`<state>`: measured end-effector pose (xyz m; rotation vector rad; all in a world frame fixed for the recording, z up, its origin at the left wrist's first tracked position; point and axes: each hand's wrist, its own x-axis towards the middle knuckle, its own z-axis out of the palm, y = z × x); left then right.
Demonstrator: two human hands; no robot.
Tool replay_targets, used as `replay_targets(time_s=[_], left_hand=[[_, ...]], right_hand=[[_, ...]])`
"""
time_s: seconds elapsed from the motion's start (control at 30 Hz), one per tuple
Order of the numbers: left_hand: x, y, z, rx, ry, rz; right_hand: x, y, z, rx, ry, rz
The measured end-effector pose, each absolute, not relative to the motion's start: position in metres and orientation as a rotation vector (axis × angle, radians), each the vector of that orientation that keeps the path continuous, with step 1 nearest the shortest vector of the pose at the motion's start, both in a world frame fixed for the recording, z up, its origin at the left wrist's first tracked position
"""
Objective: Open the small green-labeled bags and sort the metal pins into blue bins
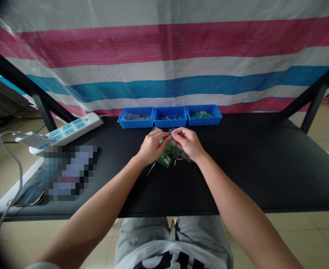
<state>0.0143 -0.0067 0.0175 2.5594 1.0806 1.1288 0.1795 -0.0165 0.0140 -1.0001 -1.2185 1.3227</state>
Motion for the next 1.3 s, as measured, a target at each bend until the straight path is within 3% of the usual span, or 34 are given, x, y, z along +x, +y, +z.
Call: replay_targets(time_s=[0.4, 1.3], left_hand=[[0.009, 0.000, 0.013, 2.424, 1.313, 1.114], [0.009, -0.001, 0.016, 2.310, 1.210, 1.142]], right_hand=[[0.181, -0.018, 0.015, -1.189, -1.317, 1.022], [0.183, -0.020, 0.016, -1.203, -1.411, 0.957]])
